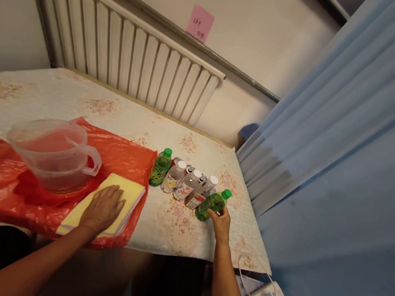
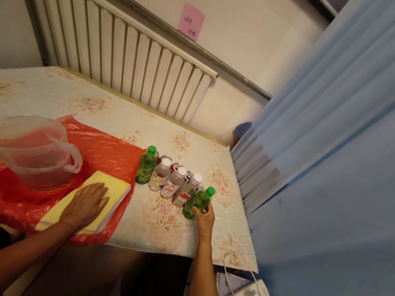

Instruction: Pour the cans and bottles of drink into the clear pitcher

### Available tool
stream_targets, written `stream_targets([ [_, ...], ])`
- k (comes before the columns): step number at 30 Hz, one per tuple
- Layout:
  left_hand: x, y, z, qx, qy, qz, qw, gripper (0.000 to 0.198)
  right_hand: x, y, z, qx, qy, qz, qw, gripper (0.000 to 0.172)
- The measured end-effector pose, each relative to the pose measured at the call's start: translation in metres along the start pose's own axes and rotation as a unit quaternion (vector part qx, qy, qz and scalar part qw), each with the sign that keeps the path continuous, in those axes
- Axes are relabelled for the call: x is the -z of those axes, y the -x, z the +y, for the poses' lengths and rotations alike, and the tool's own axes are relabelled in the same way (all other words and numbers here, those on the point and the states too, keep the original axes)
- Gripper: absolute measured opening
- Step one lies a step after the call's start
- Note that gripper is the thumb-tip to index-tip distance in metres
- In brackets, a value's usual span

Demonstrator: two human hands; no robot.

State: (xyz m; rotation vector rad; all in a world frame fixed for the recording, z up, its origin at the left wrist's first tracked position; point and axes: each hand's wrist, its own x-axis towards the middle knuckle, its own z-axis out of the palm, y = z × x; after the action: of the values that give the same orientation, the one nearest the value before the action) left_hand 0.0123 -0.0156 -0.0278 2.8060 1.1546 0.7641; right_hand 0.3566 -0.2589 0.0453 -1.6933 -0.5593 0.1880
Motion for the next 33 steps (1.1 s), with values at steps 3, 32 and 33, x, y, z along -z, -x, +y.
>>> stream_targets([
  [3,-0.001,0.000,-0.001,-0.003,-0.004,-0.003,1.000,0.042,0.000,-0.001,0.004,-0.001,-0.002,-0.001,1.000,0.046],
  [32,0.004,-0.001,0.003,0.013,0.032,0.003,0.999,0.040,-0.010,0.018,0.078,-0.010,0.026,0.019,0.999,0.067],
  [33,0.004,-0.001,0.003,0.013,0.035,0.003,0.999,0.040,-0.010,0.018,0.079,-0.011,0.027,0.020,0.999,0.068],
])
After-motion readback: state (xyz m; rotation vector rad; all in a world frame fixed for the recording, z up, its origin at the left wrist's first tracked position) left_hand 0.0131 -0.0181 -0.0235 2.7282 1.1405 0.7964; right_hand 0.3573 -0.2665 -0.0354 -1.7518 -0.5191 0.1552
